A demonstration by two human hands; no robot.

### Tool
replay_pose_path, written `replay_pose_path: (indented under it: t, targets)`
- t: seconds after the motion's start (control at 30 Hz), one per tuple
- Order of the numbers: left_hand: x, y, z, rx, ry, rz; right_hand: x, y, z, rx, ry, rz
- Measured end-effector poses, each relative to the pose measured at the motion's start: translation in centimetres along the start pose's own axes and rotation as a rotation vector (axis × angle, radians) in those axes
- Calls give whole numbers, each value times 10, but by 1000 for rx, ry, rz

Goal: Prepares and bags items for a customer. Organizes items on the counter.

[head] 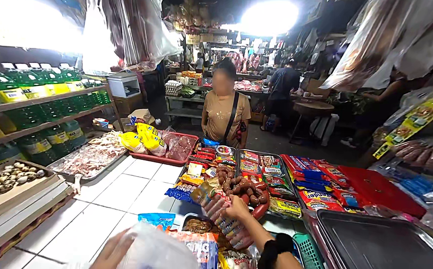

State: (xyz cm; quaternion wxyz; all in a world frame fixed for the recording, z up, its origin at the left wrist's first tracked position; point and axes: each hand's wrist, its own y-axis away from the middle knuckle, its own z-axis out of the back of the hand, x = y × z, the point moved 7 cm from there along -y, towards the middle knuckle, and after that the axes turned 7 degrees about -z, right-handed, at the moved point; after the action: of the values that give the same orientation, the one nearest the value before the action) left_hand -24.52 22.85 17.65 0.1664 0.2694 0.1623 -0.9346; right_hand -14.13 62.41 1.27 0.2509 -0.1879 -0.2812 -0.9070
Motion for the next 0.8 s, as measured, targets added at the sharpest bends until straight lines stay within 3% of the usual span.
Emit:
replay_pose_path:
  t: [0.07, 0.13, 0.23, 0.33, 0.4, 0.5, 0.67, 0.8]
  targets:
    - [8, -21, 16, 44, 11, 7, -5, 41, 19, -145, -172, 83]
    - [10, -43, 29, 144, -22, 77, -11, 96, 50, -398, -430, 246]
    - [-9, -62, 38, 335, -22, 209, -17, 175, 91, -632, -847, 481]
    - [-36, -77, 31, 419, 31, 285, -1, 240, 124, -643, -1418, 617]
    - [-61, -86, 23, 451, 89, 278, 15, 274, 132, -475, -1653, 732]
    - [-103, -98, 23, 471, 178, 228, 27, 308, 114, -345, -1730, 698]
    - [-158, -94, 58, 449, 384, 115, 33, 325, 61, -405, -1647, 640]
    - [-183, -77, 52, 503, 380, -14, 42, 310, 32, -383, -1431, 801]
